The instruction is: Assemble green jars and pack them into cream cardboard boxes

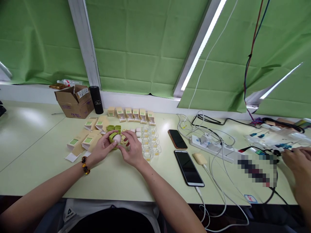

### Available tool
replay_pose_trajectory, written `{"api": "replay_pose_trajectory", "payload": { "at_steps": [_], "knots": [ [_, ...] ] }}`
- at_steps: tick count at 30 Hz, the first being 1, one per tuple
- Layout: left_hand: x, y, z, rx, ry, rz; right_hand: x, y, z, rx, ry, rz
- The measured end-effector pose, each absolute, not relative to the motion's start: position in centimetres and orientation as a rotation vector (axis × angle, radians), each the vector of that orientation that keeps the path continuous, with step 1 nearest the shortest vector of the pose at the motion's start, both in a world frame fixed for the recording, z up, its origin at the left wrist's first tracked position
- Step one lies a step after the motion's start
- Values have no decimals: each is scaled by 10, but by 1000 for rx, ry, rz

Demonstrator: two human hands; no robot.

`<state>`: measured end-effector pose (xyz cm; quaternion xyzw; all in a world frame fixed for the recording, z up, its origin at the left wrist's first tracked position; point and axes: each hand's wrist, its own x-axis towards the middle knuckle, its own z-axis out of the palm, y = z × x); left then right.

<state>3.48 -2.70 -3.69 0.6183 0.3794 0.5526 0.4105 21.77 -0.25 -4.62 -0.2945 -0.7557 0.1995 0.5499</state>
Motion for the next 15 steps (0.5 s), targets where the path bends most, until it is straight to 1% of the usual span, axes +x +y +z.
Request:
{"api": "replay_pose_trajectory", "payload": {
  "at_steps": [2, 5, 11, 15],
  "knots": [
    [34, -26, -35, 1500, 905, 1343, 221, -1, -49, -653, -1901, 270],
    [35, -26, -34, 1483, 875, 1291, 221, 2, -54, -622, -1970, 100],
    [38, -27, -31, 1529, 935, 1275, 220, 2, -54, -587, -1993, -66],
    [36, -30, -28, 1560, 972, 1219, 221, 1, -54, -607, -2003, -113]
  ]
}}
